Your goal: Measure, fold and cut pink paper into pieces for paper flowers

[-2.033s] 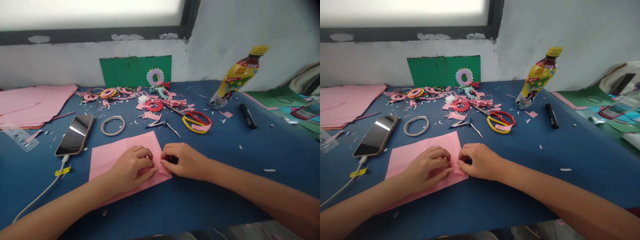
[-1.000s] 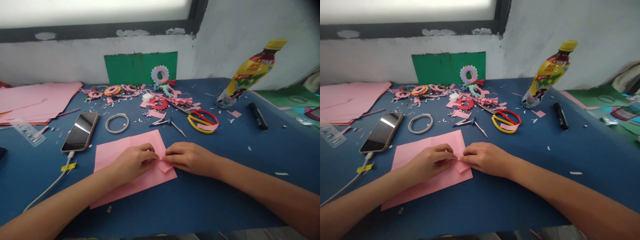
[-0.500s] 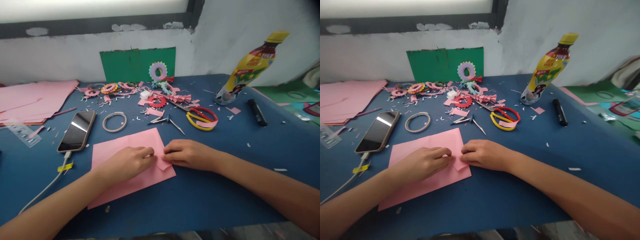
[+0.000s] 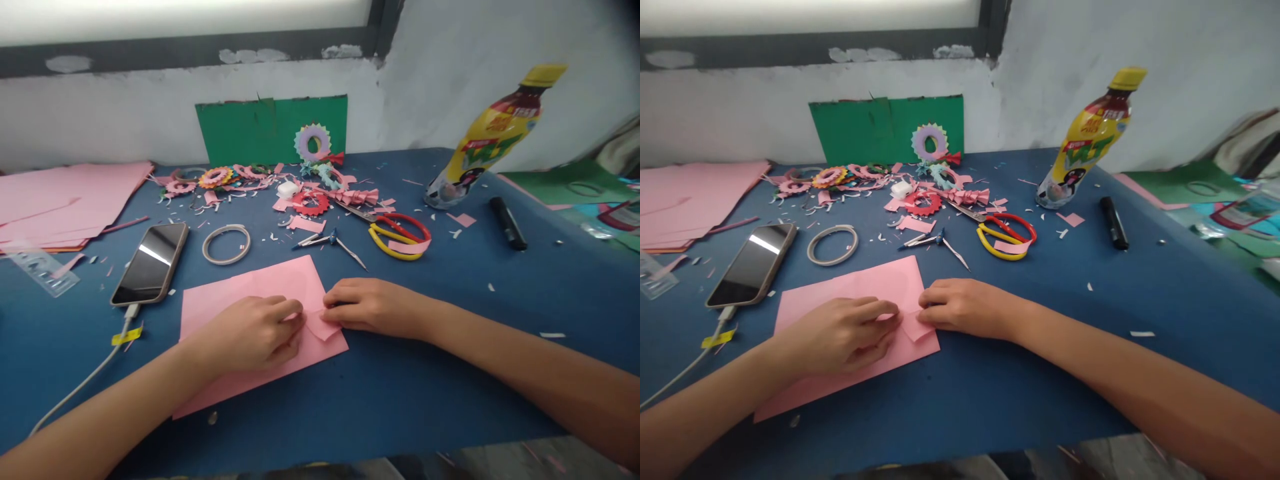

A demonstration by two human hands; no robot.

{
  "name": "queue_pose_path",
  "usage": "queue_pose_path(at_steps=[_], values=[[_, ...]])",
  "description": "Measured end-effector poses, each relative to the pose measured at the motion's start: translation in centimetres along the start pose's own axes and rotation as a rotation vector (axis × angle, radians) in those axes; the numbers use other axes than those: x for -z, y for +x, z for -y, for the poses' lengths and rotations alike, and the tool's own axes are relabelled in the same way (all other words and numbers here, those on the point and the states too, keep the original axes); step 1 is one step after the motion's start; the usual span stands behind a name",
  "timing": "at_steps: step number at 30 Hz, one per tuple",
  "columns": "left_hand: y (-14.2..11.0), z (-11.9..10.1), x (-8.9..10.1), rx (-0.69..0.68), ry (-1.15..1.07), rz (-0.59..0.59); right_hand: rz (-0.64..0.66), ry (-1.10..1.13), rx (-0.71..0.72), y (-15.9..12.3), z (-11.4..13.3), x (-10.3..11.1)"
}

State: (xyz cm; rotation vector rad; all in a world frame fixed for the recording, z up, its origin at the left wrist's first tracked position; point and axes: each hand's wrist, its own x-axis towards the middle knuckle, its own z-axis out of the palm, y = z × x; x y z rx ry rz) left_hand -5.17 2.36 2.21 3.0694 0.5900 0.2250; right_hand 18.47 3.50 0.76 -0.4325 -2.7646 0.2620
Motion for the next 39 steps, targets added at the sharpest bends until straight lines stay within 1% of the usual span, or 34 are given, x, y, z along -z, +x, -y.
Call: queue_pose_path(at_steps=[4, 5, 8, 12, 19, 22, 25, 28, 32, 34, 36, 39], values=[[0.0, -0.3, -0.1, 0.021, 0.072, -0.104, 0.008, -0.019, -0.003, 0.0, 0.1, 0.1], [0.0, -0.5, -0.1, 0.024, 0.090, -0.112, 0.013, -0.024, -0.005, 0.1, 0.2, 0.1], [0.3, -0.8, -0.1, 0.015, 0.104, -0.058, 0.021, -0.037, -0.007, 0.1, 0.2, 0.1], [0.6, -1.1, 0.0, 0.050, 0.071, 0.017, 0.028, -0.043, -0.011, 0.1, 0.2, 0.2], [0.8, -1.6, 0.1, 0.054, 0.151, 0.096, 0.075, -0.110, -0.085, 0.4, 1.1, 0.2], [0.9, -1.7, 0.4, 0.091, 0.131, 0.117, 0.086, -0.161, -0.140, 0.5, 1.6, 0.2], [0.7, -1.6, 0.7, 0.135, 0.062, 0.121, 0.040, -0.207, -0.241, 0.5, 1.7, 0.3], [0.4, -1.3, 1.0, 0.154, -0.003, 0.101, 0.007, -0.198, -0.339, 0.2, 1.6, 0.7], [-0.1, -0.8, 1.0, 0.140, -0.047, 0.057, 0.051, -0.154, -0.387, -0.2, 1.6, 1.4], [-0.2, -0.5, 0.9, 0.124, -0.048, 0.032, 0.074, -0.130, -0.386, -0.3, 1.5, 1.5], [-0.2, -0.3, 0.6, 0.104, -0.041, -0.007, 0.069, -0.117, -0.369, -0.3, 1.5, 1.5], [0.2, -0.3, 0.0, 0.093, -0.022, -0.078, -0.012, -0.139, -0.313, 0.0, 1.5, 0.9]])
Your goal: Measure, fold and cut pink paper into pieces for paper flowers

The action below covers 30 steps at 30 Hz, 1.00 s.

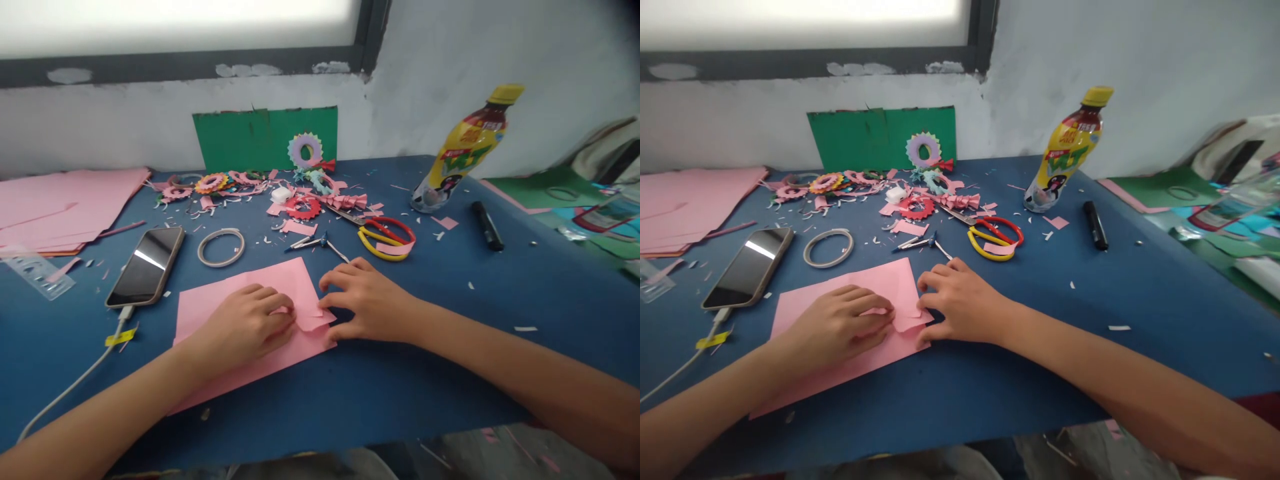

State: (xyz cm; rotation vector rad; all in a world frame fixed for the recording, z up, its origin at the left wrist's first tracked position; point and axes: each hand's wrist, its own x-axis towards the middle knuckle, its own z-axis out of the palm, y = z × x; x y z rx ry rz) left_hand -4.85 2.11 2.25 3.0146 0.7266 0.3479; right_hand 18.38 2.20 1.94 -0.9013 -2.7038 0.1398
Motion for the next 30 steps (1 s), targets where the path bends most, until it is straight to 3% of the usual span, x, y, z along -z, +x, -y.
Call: queue_pose_path(at_steps=[6, 10, 13, 17, 24, 30], values=[[0.6, -0.8, -0.7, -0.009, 0.013, -0.099, -0.080, 0.059, 0.142, 0.2, -0.1, -0.8], [0.4, -0.5, -0.3, -0.042, -0.163, 0.004, -0.002, 0.250, 0.185, 0.2, -0.9, -0.8], [0.2, 0.2, 0.3, -0.074, -0.231, 0.088, 0.009, 0.416, 0.102, 0.6, -1.2, -1.1], [0.0, 0.6, 0.7, -0.131, -0.272, 0.102, -0.006, 0.494, -0.049, 1.2, -0.9, -1.1], [-0.2, 0.9, 0.8, -0.114, -0.334, 0.108, 0.157, 0.622, 0.036, 0.9, -1.7, 0.0], [-0.2, 0.9, 0.9, -0.172, -0.283, 0.086, 0.087, 0.617, -0.083, 1.6, -1.0, -0.8]])
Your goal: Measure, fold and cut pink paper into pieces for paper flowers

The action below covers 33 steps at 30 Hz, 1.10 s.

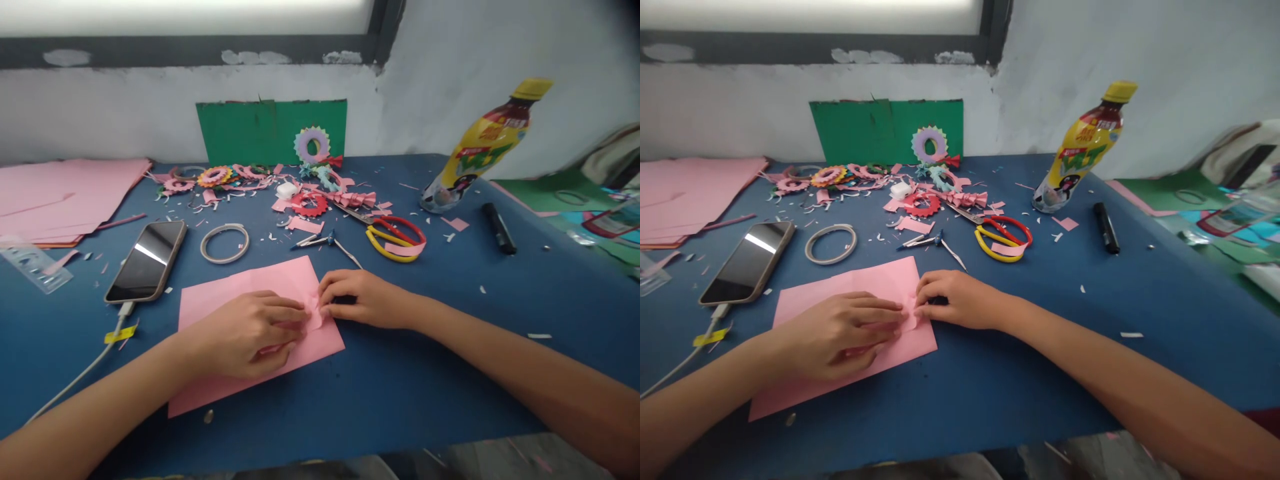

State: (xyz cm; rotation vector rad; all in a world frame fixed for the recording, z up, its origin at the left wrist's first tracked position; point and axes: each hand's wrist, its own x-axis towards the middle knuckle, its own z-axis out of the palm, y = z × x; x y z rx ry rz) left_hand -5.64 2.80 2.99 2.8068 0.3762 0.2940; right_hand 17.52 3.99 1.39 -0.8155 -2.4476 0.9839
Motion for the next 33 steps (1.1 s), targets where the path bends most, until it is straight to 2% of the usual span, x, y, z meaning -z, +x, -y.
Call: queue_pose_path(at_steps=[4, 7, 15, 23, 33], values=[[0.0, -0.2, -0.2, -0.004, 0.029, 0.003, -0.161, -0.084, -0.108, 0.5, 0.5, -1.1], [0.0, -0.3, -0.2, 0.007, 0.013, 0.008, -0.206, -0.158, -0.131, 0.5, 0.6, -1.6], [0.0, -0.5, -0.4, 0.116, -0.051, -0.023, -0.199, -0.199, -0.089, 0.4, 0.3, -1.8], [0.0, -0.6, -0.9, 0.080, 0.067, 0.011, -0.196, -0.160, -0.122, 0.5, 0.3, -1.7], [-0.2, -0.6, -0.5, 0.067, 0.054, 0.030, -0.196, -0.135, -0.129, 0.5, 0.4, -1.6]])
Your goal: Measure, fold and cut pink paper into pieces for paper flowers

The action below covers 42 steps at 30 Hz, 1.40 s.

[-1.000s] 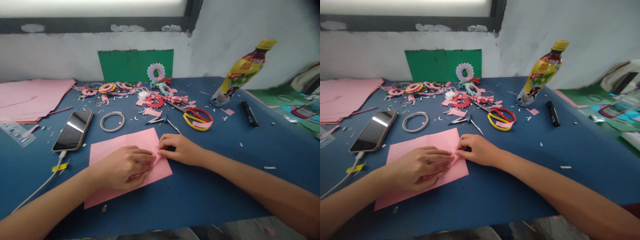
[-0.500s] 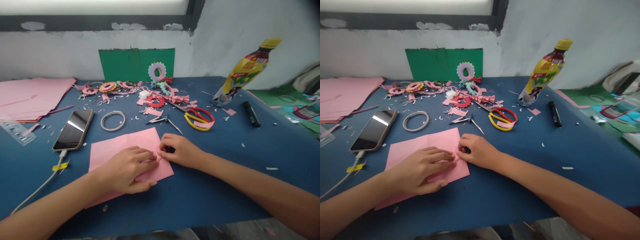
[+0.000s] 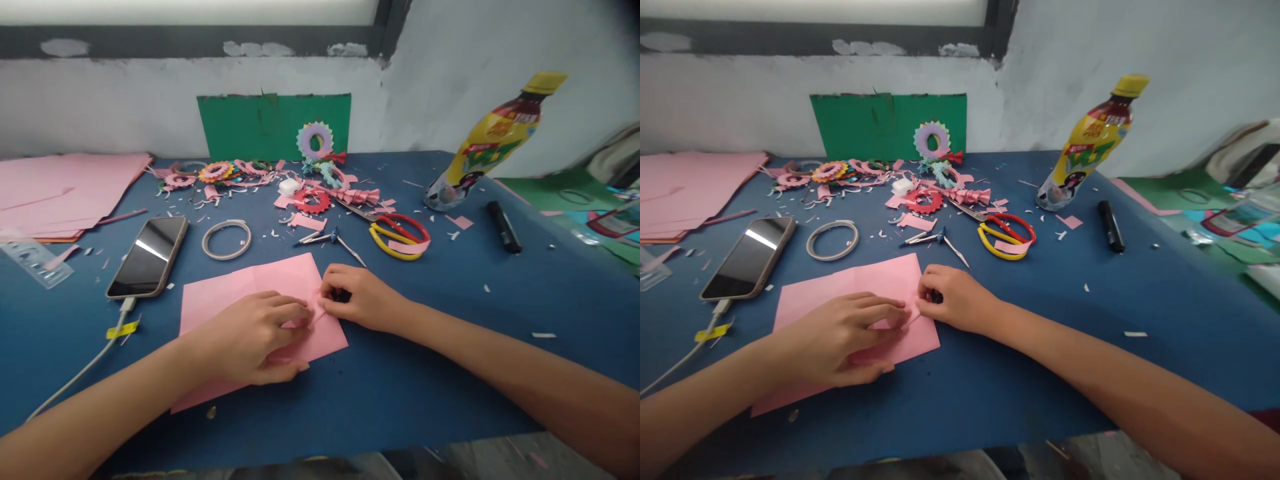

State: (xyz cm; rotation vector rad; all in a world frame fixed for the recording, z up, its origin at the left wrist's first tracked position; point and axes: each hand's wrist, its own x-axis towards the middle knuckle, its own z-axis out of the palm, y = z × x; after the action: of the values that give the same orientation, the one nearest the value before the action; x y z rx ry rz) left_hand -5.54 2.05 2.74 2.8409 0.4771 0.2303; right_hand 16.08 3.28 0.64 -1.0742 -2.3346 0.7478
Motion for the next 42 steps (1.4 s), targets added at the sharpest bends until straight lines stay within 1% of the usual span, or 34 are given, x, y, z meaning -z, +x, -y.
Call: queue_pose_path(at_steps=[5, 8, 10, 12, 15, 29, 32, 38, 42], values=[[-0.1, 0.5, 0.6, -0.059, -0.147, 0.018, 0.004, 0.006, 0.000, 0.0, -0.1, -0.1], [-0.1, 0.7, 0.6, -0.005, -0.232, 0.001, -0.001, 0.014, 0.005, 0.0, -0.1, -0.1], [-0.1, 0.7, 0.4, 0.051, -0.243, -0.028, 0.001, 0.021, 0.007, 0.0, -0.1, -0.1], [-0.1, 0.6, 0.1, 0.094, -0.227, -0.055, 0.003, 0.024, 0.009, 0.0, -0.1, -0.1], [-0.1, 0.4, -0.2, 0.124, -0.189, -0.050, -0.003, 0.025, 0.008, 0.0, -0.1, -0.1], [0.4, -0.3, -0.3, 0.042, 0.044, 0.015, -0.025, 0.060, -0.035, 0.2, -0.1, -0.2], [0.4, -0.5, -0.4, 0.054, 0.073, 0.021, -0.027, 0.065, -0.049, 0.2, -0.1, -0.1], [0.5, -1.2, -0.6, 0.127, 0.087, 0.034, 0.043, 0.107, -0.083, 0.0, 0.4, 0.3], [0.7, -1.3, -0.4, 0.112, 0.127, 0.037, 0.076, 0.121, -0.166, 0.2, 0.7, 0.5]])
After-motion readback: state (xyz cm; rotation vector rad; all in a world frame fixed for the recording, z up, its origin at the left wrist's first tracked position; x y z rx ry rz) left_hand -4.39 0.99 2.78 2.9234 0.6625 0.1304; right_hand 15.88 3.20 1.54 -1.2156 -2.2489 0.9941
